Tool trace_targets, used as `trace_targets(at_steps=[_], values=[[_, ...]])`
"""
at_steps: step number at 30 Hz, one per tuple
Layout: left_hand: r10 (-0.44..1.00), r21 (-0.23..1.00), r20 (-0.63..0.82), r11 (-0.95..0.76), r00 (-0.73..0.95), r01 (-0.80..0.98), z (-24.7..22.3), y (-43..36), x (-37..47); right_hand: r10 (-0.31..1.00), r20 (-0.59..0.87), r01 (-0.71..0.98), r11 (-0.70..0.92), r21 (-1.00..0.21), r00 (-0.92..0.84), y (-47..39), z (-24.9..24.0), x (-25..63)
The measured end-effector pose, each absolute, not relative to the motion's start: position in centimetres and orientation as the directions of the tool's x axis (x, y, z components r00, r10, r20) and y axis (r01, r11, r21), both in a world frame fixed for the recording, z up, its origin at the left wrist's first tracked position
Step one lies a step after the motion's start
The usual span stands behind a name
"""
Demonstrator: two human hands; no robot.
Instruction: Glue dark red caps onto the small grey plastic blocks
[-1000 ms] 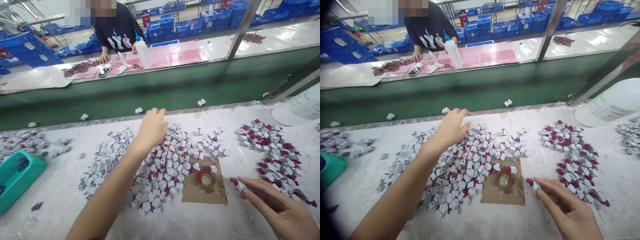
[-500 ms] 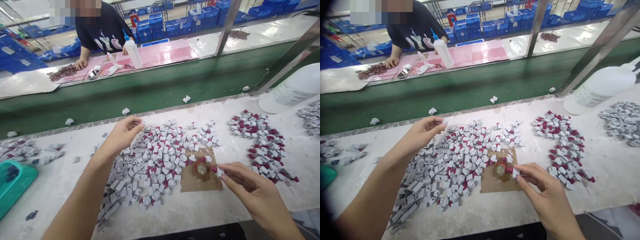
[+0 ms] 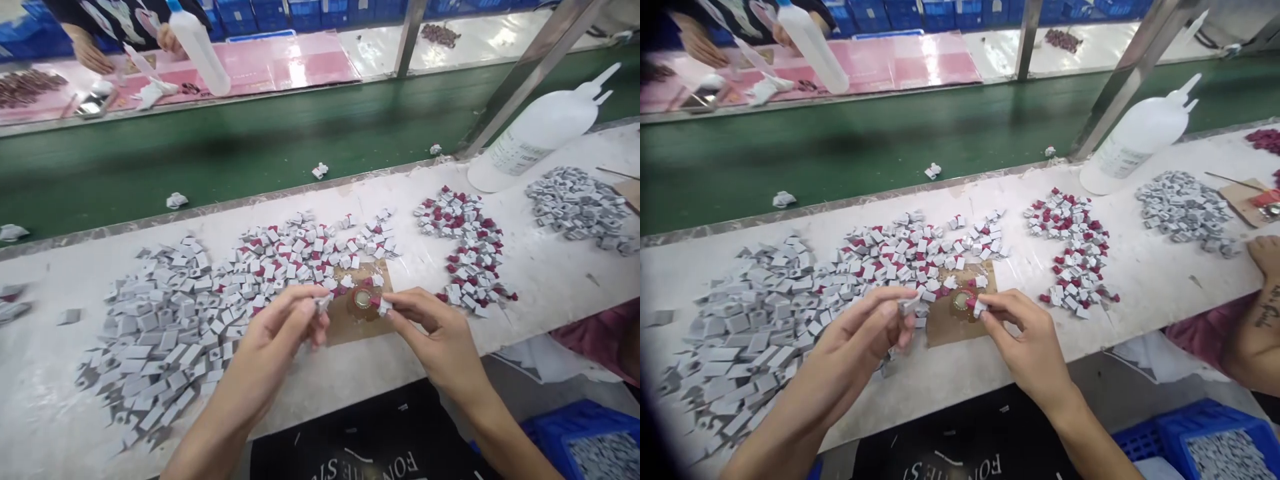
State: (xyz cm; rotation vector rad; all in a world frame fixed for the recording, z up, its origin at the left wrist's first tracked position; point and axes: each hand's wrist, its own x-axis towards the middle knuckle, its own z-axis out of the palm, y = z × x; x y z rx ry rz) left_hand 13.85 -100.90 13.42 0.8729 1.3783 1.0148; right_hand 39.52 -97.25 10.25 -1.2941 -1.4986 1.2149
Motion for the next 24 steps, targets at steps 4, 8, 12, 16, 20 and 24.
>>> trace_targets(at_steps=[4,8,12,16,20,24], values=[[0.975,0.933,-0.207,0.222,-0.081,0.282,12.3,-103.5,15.8,0.982,0.023,0.259,0.072,-0.963,-0.189,-97.4,10.1,39.3],[0.993,0.874,-0.056,-0.003,0.107,0.486,10.4,-105.6,17.2,0.975,0.055,0.298,0.120,-0.947,-0.215,-97.5,9.9,39.2],[0.983,0.818,-0.001,-0.103,0.182,0.565,8.2,-107.5,18.1,0.965,0.124,0.348,0.201,-0.915,-0.231,-97.6,9.6,39.1],[0.980,0.808,0.089,-0.176,0.178,0.563,7.4,-108.3,18.4,0.950,0.201,0.344,0.277,-0.897,-0.240,-97.6,9.4,38.8],[0.998,0.943,0.033,-0.052,0.062,0.330,8.7,-107.2,18.4,0.972,0.146,0.261,0.191,-0.946,-0.182,-97.7,9.6,39.0],[0.982,0.986,-0.163,0.160,-0.097,-0.040,10.5,-104.4,19.0,0.982,-0.033,-0.008,-0.035,-0.999,-0.189,-97.7,10.0,39.6]])
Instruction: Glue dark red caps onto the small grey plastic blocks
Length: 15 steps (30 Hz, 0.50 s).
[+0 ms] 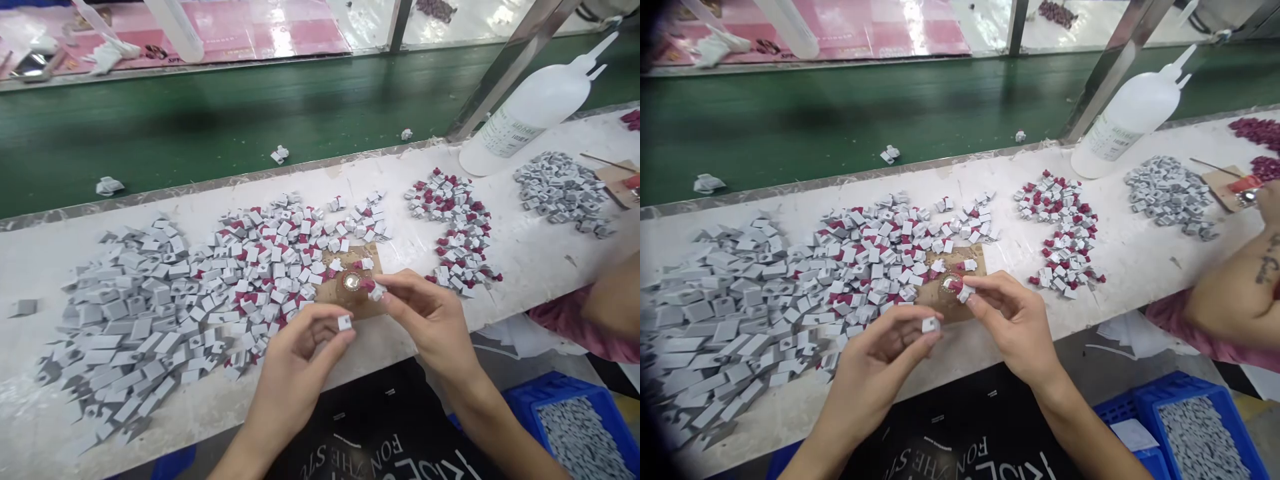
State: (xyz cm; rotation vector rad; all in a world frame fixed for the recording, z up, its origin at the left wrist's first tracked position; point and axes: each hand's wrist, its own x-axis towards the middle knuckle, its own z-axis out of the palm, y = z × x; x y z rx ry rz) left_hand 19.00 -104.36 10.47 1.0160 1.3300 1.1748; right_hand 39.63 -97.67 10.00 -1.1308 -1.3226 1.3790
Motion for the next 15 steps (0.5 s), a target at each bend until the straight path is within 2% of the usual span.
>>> trace_targets(at_steps=[3,5,10,15], values=[[0.972,0.961,-0.216,0.196,-0.088,-0.193,11.2,-101.9,19.7,0.957,-0.139,-0.220,-0.198,-0.955,-0.255,-97.5,10.2,39.9],[0.970,0.947,-0.229,0.204,-0.077,-0.249,11.4,-100.6,20.2,0.950,-0.168,-0.296,-0.245,-0.923,-0.263,-97.3,10.3,39.9],[0.967,0.910,-0.255,0.235,-0.015,-0.342,11.6,-99.2,20.9,0.960,-0.162,-0.327,-0.233,-0.916,-0.230,-97.2,10.5,40.0],[0.962,0.906,-0.269,0.266,0.039,-0.330,11.7,-98.8,20.8,0.964,-0.131,-0.300,-0.200,-0.933,-0.233,-97.2,10.5,40.2]])
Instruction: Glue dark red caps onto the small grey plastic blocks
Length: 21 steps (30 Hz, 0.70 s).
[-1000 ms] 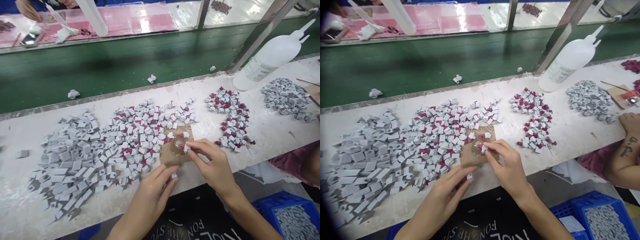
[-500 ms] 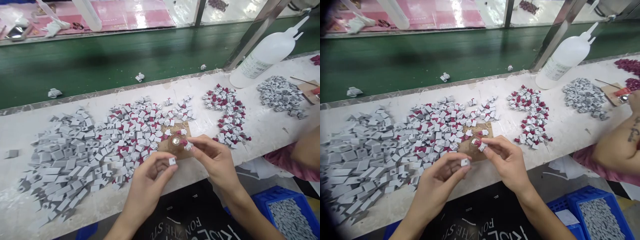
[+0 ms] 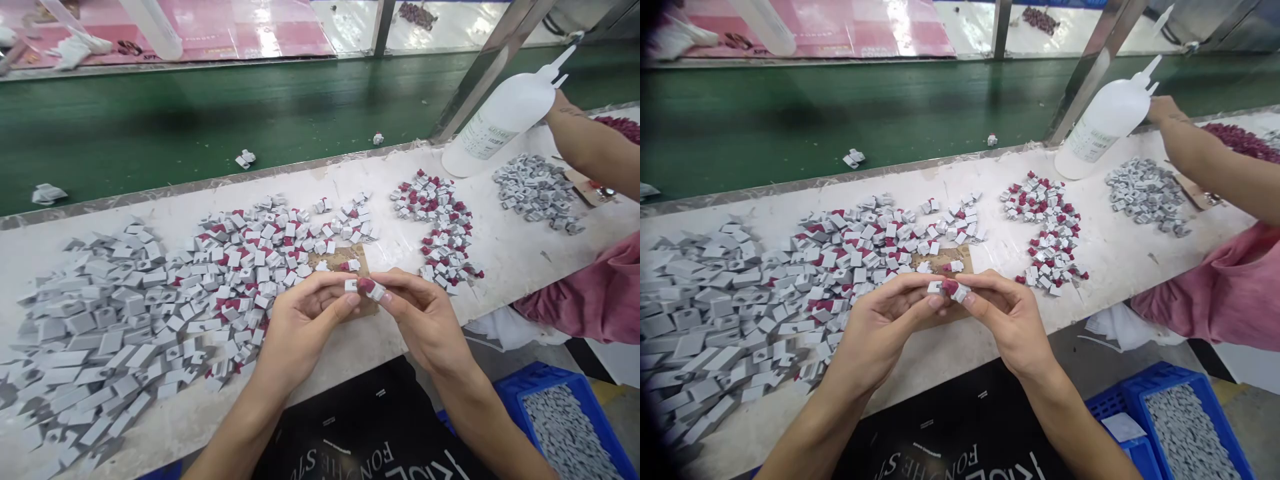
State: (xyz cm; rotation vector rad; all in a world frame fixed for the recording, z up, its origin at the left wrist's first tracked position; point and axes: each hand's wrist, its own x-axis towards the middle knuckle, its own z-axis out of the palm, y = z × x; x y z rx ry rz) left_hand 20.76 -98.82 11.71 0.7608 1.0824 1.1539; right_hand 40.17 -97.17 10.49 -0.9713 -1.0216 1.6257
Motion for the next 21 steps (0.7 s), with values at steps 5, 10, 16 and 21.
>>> trace_targets(at_steps=[5,10,16,21], values=[[0.963,0.915,-0.253,0.268,0.089,-0.300,11.5,-98.7,20.1,0.954,-0.136,-0.203,-0.194,-0.960,-0.269,-96.9,10.4,40.5],[0.971,0.944,-0.196,0.225,0.141,-0.242,11.8,-98.3,19.7,0.922,-0.136,-0.182,-0.213,-0.960,-0.362,-96.3,10.5,41.0],[0.970,0.972,-0.177,0.199,0.167,-0.124,13.7,-96.7,17.9,0.840,-0.114,-0.149,-0.224,-0.963,-0.530,-93.0,12.4,40.9],[0.993,0.974,-0.112,0.118,-0.040,0.195,15.1,-94.0,16.4,0.935,-0.074,0.402,0.077,-0.912,-0.348,-81.4,13.5,38.4]])
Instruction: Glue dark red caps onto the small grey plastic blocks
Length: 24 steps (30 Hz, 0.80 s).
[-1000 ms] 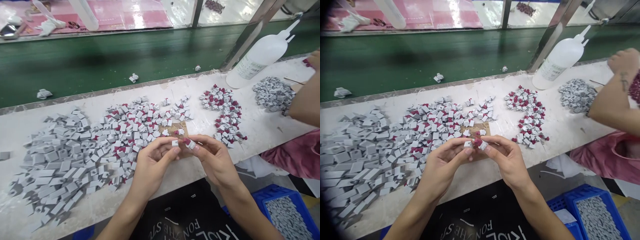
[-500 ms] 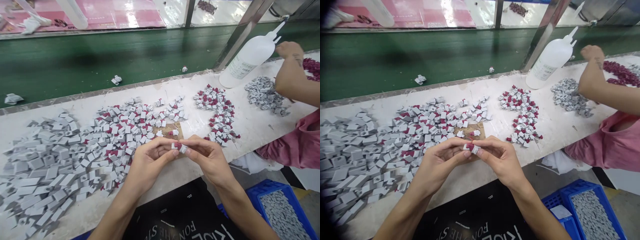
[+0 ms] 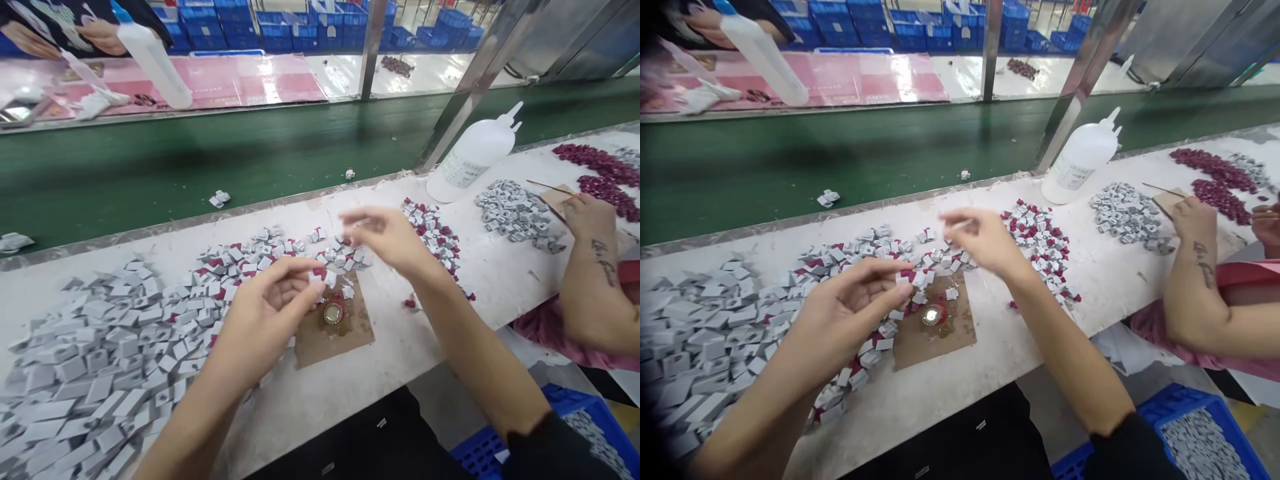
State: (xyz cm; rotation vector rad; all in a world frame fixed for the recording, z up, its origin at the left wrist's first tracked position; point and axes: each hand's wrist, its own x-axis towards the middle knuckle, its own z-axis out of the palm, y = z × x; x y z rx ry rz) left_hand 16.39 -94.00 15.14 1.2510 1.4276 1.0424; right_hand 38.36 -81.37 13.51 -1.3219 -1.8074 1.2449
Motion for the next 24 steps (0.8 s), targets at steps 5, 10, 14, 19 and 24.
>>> trace_targets(at_steps=[5,10,14,19,24], values=[[0.998,0.914,-0.031,0.050,-0.054,0.403,15.6,-89.2,16.8,0.986,0.076,0.665,0.155,-0.731,-0.146,-69.0,12.1,34.1],[0.991,0.864,-0.037,0.095,-0.126,0.494,14.3,-80.9,16.8,0.988,0.067,0.694,0.144,-0.706,-0.136,-65.7,11.6,32.7],[0.970,0.823,-0.088,0.199,-0.226,0.532,12.3,-73.5,16.7,0.991,0.083,0.658,0.129,-0.742,-0.102,-69.6,12.8,34.5],[0.953,0.746,-0.175,0.292,-0.247,0.598,11.0,-67.5,17.8,0.979,0.030,0.574,0.143,-0.806,-0.202,-81.0,12.4,38.8],[0.938,0.662,-0.211,0.344,-0.275,0.666,10.8,-66.8,18.7,0.977,-0.080,0.596,0.056,-0.801,-0.199,-90.7,9.7,42.9]])
